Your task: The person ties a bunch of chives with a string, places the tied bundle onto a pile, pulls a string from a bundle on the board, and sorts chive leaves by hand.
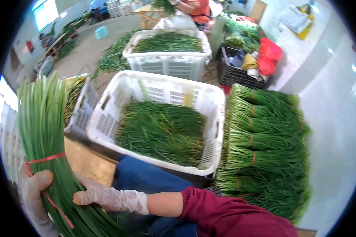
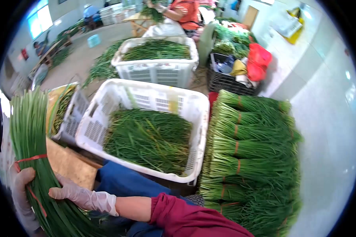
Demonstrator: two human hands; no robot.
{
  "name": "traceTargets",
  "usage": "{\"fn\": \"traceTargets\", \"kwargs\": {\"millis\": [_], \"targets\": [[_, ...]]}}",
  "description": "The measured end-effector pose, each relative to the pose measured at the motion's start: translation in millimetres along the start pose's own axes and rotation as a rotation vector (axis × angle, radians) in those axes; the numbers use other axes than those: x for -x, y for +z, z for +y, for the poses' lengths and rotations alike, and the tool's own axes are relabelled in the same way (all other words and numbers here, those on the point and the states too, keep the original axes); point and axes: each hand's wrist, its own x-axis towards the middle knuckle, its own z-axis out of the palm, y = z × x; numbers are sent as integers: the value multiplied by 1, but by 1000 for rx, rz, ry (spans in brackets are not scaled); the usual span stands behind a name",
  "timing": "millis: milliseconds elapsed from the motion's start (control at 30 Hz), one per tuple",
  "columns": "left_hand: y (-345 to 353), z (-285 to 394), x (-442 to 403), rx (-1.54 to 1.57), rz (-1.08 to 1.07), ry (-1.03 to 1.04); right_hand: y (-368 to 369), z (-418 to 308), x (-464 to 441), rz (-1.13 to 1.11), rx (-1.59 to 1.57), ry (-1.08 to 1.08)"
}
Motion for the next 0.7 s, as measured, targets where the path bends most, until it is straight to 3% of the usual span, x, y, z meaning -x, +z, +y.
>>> {"fn": "traceTargets", "kwargs": {"millis": [200,233,333,467,533,567,600,633,700], "targets": [[92,-16,-17,-33,-104,63,-24,-52,46,297,3,-190],[108,-7,-13,97,-145,33,-27,-62,53,378,46,-212],[112,-41,-17,148,-306,-124,-26,-93,79,625,164,-326],[110,-106,5,196,-489,-163,6,-144,115,863,386,-462],[100,-144,9,-118,-678,-209,2,-170,144,868,692,-555],[100,-144,10,-382,-768,-264,18,-179,160,997,951,-611],[99,-163,13,-419,-819,-221,23,-185,175,1312,1150,-842],[101,-185,15,-442,-832,-219,76,-212,194,1093,1091,-619],[106,-225,11,-348,-792,-299,105,-232,223,1248,1315,-901]]}}
